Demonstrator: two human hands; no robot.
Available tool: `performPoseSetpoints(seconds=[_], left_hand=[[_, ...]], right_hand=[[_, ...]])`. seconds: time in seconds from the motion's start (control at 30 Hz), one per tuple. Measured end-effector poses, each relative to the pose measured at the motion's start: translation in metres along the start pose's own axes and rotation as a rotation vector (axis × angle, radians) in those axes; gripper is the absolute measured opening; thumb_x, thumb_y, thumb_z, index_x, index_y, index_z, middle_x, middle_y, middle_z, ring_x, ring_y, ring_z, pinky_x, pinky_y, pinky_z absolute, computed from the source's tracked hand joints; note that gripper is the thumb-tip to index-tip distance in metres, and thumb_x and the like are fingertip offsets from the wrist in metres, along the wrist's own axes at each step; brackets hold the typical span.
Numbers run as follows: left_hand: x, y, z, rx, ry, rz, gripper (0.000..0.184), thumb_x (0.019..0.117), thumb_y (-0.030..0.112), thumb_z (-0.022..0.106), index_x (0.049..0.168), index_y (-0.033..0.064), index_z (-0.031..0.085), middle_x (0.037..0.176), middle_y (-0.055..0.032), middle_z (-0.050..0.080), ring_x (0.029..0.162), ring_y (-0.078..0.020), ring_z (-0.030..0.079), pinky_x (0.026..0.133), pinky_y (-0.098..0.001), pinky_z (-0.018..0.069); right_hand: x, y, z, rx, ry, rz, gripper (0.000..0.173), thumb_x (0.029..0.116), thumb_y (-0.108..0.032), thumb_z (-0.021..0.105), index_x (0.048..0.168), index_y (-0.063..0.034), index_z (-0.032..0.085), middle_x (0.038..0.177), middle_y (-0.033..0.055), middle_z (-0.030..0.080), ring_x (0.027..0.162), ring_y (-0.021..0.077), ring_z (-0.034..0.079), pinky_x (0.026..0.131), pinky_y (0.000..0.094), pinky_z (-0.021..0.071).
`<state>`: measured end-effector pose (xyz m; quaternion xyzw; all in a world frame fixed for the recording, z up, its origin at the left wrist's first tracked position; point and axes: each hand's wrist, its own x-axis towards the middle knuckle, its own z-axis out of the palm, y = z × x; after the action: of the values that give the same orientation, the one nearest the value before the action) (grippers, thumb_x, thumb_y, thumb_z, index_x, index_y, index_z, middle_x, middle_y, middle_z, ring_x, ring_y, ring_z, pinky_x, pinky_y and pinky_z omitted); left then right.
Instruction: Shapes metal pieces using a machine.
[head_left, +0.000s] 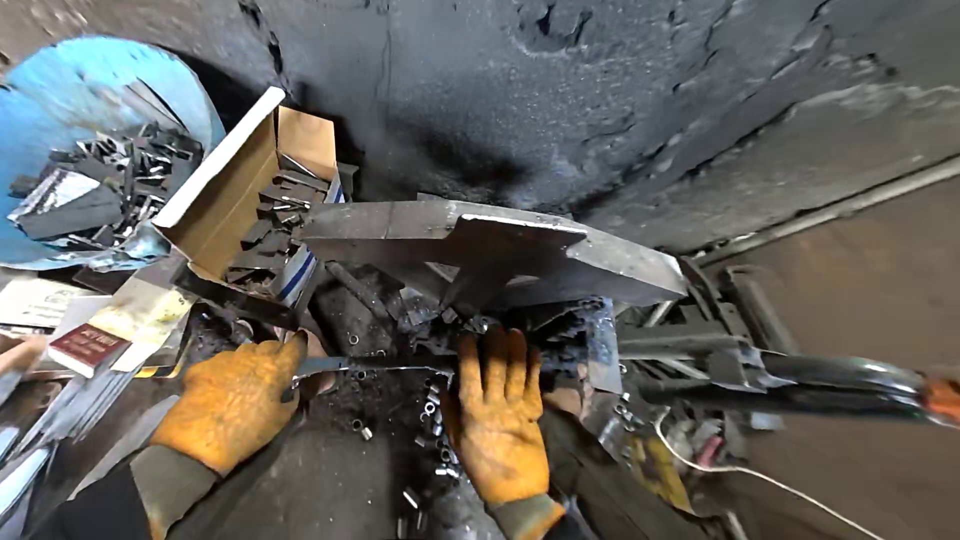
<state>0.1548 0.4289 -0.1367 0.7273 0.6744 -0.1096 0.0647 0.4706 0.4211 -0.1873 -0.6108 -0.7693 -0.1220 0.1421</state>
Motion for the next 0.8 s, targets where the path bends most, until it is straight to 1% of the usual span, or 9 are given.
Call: performPoseSetpoints(seconds=[0.1, 0.17, 0.3, 0.37, 0.5, 0.57, 0.67, 0.73, 0.8], left_hand=[[0.005, 0.000, -0.006, 0.019, -0.076, -0.008, 0.048, 0.0781, 0.044, 0.076, 0.122, 0.0256, 0.067, 0.106, -0.0087, 0.071, 0.097, -0.0364, 0.070, 0.068, -0.0604, 0.0554], [0.009, 0.002, -0.013, 0.024, -0.152, -0.020, 0.046, 0.0794, 0.044, 0.074, 0.122, 0.0272, 0.067, 0.109, -0.0069, 0.071, 0.099, -0.0349, 0.069, 0.070, -0.0595, 0.0559], [0.018, 0.004, -0.032, 0.013, -0.287, -0.027, 0.042, 0.0807, 0.037, 0.075, 0.121, 0.0259, 0.068, 0.112, -0.0065, 0.071, 0.099, -0.0347, 0.069, 0.073, -0.0609, 0.0559], [0.025, 0.004, -0.041, 0.021, -0.346, -0.016, 0.039, 0.0826, 0.036, 0.074, 0.119, 0.0249, 0.069, 0.111, -0.0058, 0.071, 0.100, -0.0334, 0.069, 0.076, -0.0606, 0.0563], [0.041, 0.006, -0.057, 0.028, -0.484, -0.020, 0.032, 0.0861, 0.035, 0.072, 0.115, 0.0223, 0.070, 0.107, -0.0080, 0.072, 0.100, -0.0335, 0.069, 0.078, -0.0605, 0.0565], [0.046, 0.006, -0.060, 0.010, -0.517, -0.008, 0.029, 0.0873, 0.034, 0.072, 0.113, 0.0204, 0.072, 0.104, -0.0091, 0.072, 0.098, -0.0337, 0.070, 0.078, -0.0613, 0.0564], [0.051, 0.006, -0.057, 0.027, -0.552, -0.005, 0.028, 0.0878, 0.035, 0.070, 0.111, 0.0195, 0.071, 0.102, -0.0092, 0.072, 0.097, -0.0321, 0.070, 0.078, -0.0596, 0.0567], [0.050, 0.004, -0.050, -0.002, -0.538, -0.008, 0.028, 0.0872, 0.034, 0.071, 0.111, 0.0208, 0.071, 0.102, -0.0085, 0.072, 0.096, -0.0322, 0.070, 0.079, -0.0599, 0.0564], [0.044, 0.003, -0.044, -0.035, -0.491, -0.024, 0.029, 0.0854, 0.035, 0.072, 0.111, 0.0228, 0.071, 0.103, -0.0072, 0.072, 0.097, -0.0318, 0.070, 0.079, -0.0609, 0.0562]], right_hand=[[0.001, -0.002, 0.001, -0.019, 0.002, 0.016, 0.069, 0.0923, -0.045, 0.063, 0.153, -0.0159, 0.048, 0.156, 0.0244, 0.044, 0.149, 0.0471, 0.032, 0.121, 0.0688, 0.0231], [0.001, -0.004, 0.001, -0.025, 0.002, 0.027, 0.069, 0.0931, -0.044, 0.062, 0.154, -0.0155, 0.047, 0.156, 0.0246, 0.044, 0.149, 0.0472, 0.032, 0.121, 0.0689, 0.0237], [0.002, -0.006, -0.001, -0.033, -0.010, 0.040, 0.070, 0.0938, -0.042, 0.062, 0.155, -0.0142, 0.044, 0.158, 0.0247, 0.042, 0.150, 0.0470, 0.031, 0.121, 0.0682, 0.0236], [0.003, -0.007, -0.004, -0.049, -0.041, 0.053, 0.071, 0.0941, -0.041, 0.062, 0.157, -0.0157, 0.042, 0.160, 0.0227, 0.040, 0.152, 0.0452, 0.029, 0.121, 0.0672, 0.0234], [0.007, -0.008, -0.005, -0.067, -0.086, 0.072, 0.071, 0.0945, -0.038, 0.060, 0.159, -0.0179, 0.038, 0.164, 0.0186, 0.035, 0.154, 0.0427, 0.024, 0.122, 0.0659, 0.0224], [0.007, -0.009, -0.005, -0.083, -0.117, 0.080, 0.072, 0.0957, -0.035, 0.059, 0.161, -0.0185, 0.035, 0.166, 0.0176, 0.031, 0.155, 0.0419, 0.022, 0.122, 0.0658, 0.0212], [0.009, -0.011, -0.006, -0.104, -0.154, 0.089, 0.072, 0.0966, -0.032, 0.058, 0.162, -0.0192, 0.031, 0.168, 0.0180, 0.026, 0.155, 0.0433, 0.020, 0.120, 0.0675, 0.0226], [0.011, -0.012, -0.008, -0.100, -0.175, 0.097, 0.071, 0.0974, -0.032, 0.058, 0.162, -0.0196, 0.031, 0.169, 0.0172, 0.025, 0.156, 0.0428, 0.018, 0.120, 0.0673, 0.0224], [0.012, -0.014, -0.010, -0.098, -0.197, 0.119, 0.071, 0.0971, -0.028, 0.059, 0.162, -0.0201, 0.031, 0.169, 0.0164, 0.025, 0.156, 0.0425, 0.018, 0.120, 0.0675, 0.0230]])
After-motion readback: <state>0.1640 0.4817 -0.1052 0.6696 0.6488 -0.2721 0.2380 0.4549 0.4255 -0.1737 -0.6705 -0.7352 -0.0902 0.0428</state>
